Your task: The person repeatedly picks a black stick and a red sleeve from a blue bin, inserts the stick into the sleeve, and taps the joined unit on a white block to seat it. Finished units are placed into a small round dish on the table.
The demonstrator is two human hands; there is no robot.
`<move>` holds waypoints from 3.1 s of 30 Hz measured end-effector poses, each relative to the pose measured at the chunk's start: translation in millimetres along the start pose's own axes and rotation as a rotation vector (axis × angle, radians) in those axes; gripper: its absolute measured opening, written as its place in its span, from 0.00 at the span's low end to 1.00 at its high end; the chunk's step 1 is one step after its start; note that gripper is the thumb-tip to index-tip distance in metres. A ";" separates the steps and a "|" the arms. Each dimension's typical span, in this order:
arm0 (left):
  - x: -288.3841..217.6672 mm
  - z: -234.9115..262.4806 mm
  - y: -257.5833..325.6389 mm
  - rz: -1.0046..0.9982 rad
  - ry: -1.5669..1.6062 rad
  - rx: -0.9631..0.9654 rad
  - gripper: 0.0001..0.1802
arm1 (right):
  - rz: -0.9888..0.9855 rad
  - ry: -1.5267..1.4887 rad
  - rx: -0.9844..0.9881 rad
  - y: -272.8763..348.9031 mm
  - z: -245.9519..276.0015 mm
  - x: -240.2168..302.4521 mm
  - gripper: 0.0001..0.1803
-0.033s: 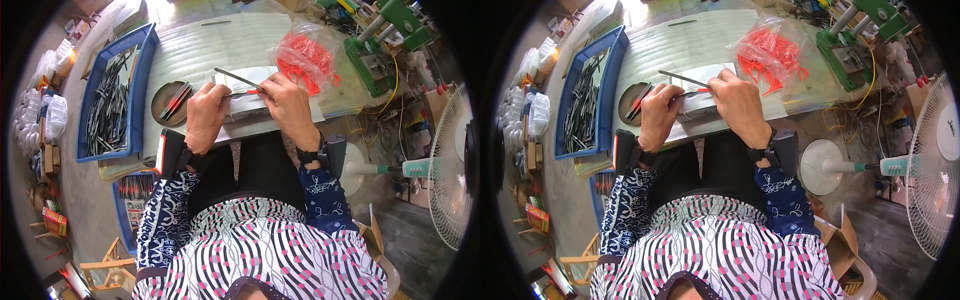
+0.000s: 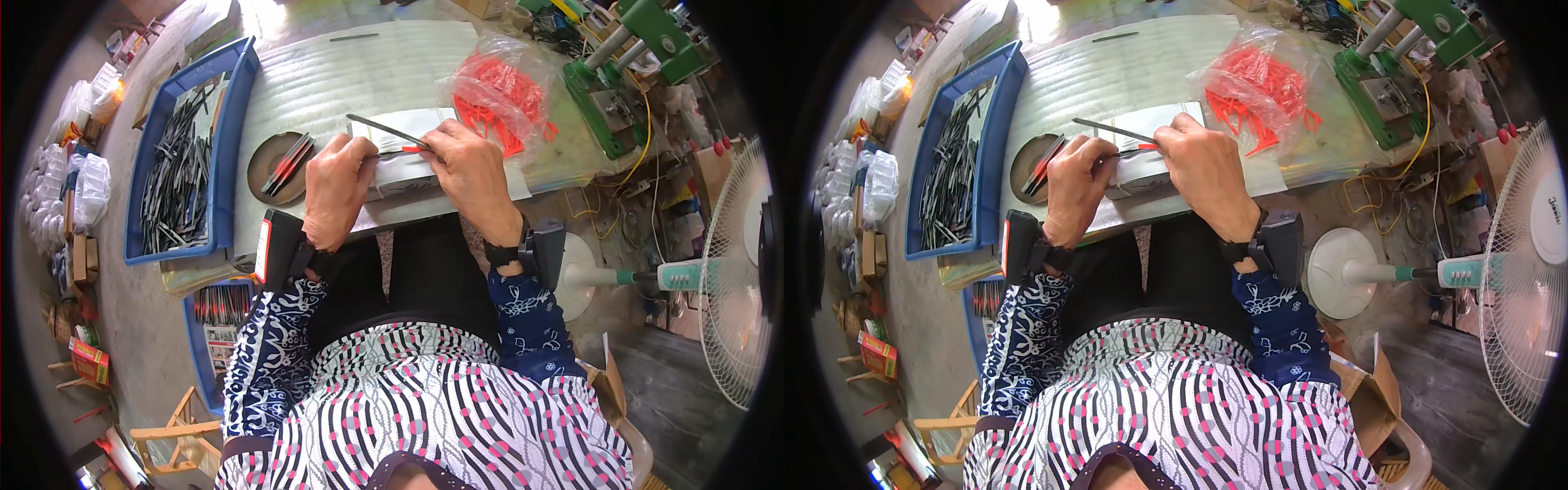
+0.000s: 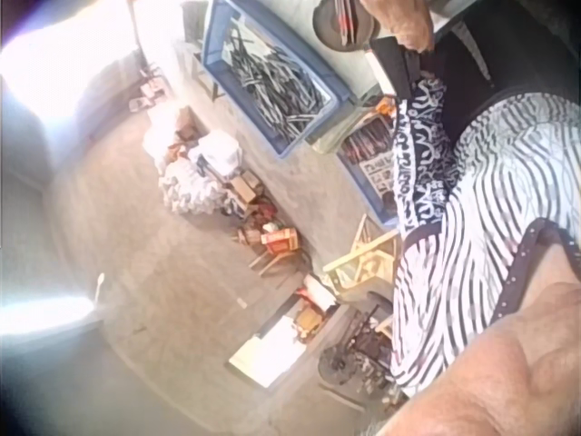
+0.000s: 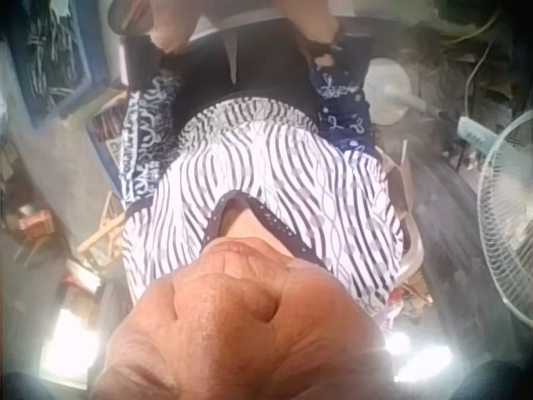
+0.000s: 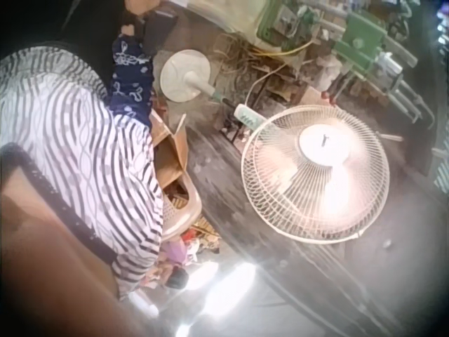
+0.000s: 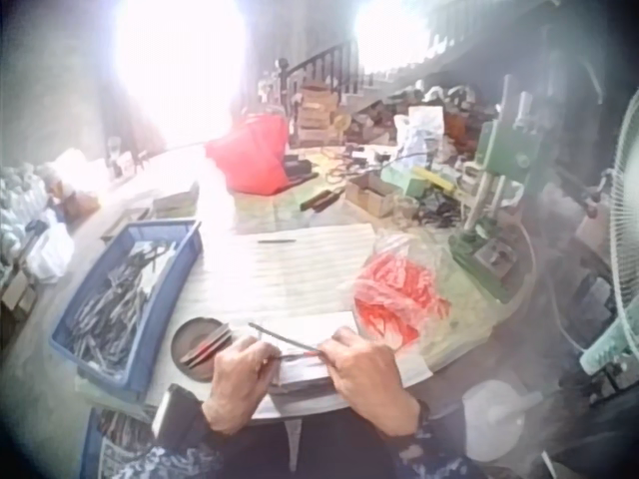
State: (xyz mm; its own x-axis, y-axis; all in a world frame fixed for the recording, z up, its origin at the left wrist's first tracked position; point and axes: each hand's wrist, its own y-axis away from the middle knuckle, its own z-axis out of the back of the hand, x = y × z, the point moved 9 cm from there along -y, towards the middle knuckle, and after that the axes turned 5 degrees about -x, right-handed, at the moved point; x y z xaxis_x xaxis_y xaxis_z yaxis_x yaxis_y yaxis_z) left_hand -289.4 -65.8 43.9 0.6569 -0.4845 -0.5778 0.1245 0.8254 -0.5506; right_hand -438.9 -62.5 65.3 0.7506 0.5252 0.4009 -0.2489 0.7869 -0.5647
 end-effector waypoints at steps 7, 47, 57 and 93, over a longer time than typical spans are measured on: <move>9.0 0.2 2.5 0.064 0.069 -0.031 0.07 | 0.086 0.083 0.008 -4.4 -15.5 10.8 0.05; 12.4 -1.7 7.8 0.131 0.124 -0.069 0.04 | -0.116 -0.064 -0.145 -12.8 23.2 -0.3 0.14; 7.2 0.8 7.8 0.037 0.056 -0.095 0.04 | -0.223 -0.344 -0.173 -25.9 3.1 0.3 0.15; 9.3 0.8 10.1 0.074 0.087 -0.090 0.05 | -0.106 -0.141 -0.149 -26.5 25.0 -2.7 0.12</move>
State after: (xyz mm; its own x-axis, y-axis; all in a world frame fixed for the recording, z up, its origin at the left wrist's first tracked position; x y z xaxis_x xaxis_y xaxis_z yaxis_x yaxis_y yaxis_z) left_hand -281.4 -61.7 33.4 0.5943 -0.4495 -0.6669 0.0084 0.8327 -0.5537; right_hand -449.7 -76.7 97.3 0.6720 0.4903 0.5550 -0.0717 0.7890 -0.6102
